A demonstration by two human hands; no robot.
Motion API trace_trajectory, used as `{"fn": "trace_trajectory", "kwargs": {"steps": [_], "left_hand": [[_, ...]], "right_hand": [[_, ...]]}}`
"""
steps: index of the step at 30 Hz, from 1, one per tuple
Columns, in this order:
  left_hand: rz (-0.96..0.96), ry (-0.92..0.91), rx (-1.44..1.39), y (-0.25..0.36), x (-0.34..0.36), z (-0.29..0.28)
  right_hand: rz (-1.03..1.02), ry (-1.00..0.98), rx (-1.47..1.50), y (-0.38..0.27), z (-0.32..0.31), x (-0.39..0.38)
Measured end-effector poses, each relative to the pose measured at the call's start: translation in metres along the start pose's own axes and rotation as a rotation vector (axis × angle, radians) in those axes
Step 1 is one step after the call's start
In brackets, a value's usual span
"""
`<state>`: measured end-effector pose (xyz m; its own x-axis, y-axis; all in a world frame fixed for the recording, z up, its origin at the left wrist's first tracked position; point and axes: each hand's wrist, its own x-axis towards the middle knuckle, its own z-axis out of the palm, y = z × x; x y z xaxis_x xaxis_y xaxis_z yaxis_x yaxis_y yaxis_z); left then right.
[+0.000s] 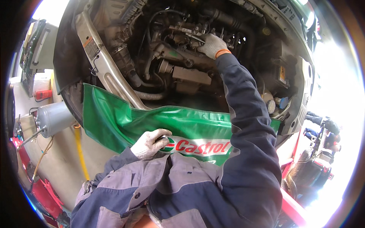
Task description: The person places a green Castrol fender cover over the front of a car and then uses a socket wrench to loosen and remove bolts from the engine. The person repeatedly reaches into the engine bay to manipulate components and remove fasteners.
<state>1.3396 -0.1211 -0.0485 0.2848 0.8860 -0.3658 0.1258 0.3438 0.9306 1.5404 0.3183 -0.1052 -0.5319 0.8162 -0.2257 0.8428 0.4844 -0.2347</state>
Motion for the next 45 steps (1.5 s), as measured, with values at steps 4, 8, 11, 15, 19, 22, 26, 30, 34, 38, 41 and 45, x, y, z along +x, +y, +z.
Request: {"fn": "trace_trajectory", "kwargs": {"steps": [4,8,11,15,19,22,26,30,34,38,41,45], "left_hand": [[-0.014,-0.003,0.008,-0.003,0.002,0.0],[-0.051,-0.011,-0.031,-0.004,0.002,-0.001],[-0.034,-0.011,0.003,-0.005,0.003,-0.001],[0.013,-0.009,0.005,-0.006,0.004,-0.003],[0.045,-0.022,0.023,-0.008,0.003,-0.004],[0.052,-0.016,-0.009,-0.012,0.003,-0.004],[0.115,-0.009,0.024,-0.017,0.002,-0.002],[0.151,-0.012,0.03,-0.021,0.001,-0.001],[0.155,0.002,0.007,-0.022,0.001,-0.001],[0.128,0.0,-0.006,-0.021,0.001,-0.001],[0.052,-0.008,-0.065,-0.019,0.001,-0.001],[0.033,-0.008,-0.077,-0.019,0.0,0.0]], "right_hand": [[-0.016,0.027,-0.293,-0.001,0.036,0.018],[0.136,0.068,0.033,0.007,0.024,0.034],[0.082,0.094,-0.119,0.004,0.019,0.036],[0.018,0.143,-0.096,-0.001,0.013,0.011],[0.058,0.137,-0.054,-0.009,-0.018,-0.025],[0.097,0.065,-0.103,-0.02,-0.043,-0.052],[0.121,0.032,-0.279,-0.039,-0.04,-0.052],[0.142,-0.023,-0.369,-0.046,-0.024,-0.023],[0.183,-0.041,-0.371,-0.052,-0.022,0.003],[0.215,-0.149,-0.429,-0.07,-0.028,0.026],[0.193,-0.164,-0.518,-0.089,-0.025,0.039],[0.055,-0.131,-0.613,-0.099,-0.019,0.043]]}}
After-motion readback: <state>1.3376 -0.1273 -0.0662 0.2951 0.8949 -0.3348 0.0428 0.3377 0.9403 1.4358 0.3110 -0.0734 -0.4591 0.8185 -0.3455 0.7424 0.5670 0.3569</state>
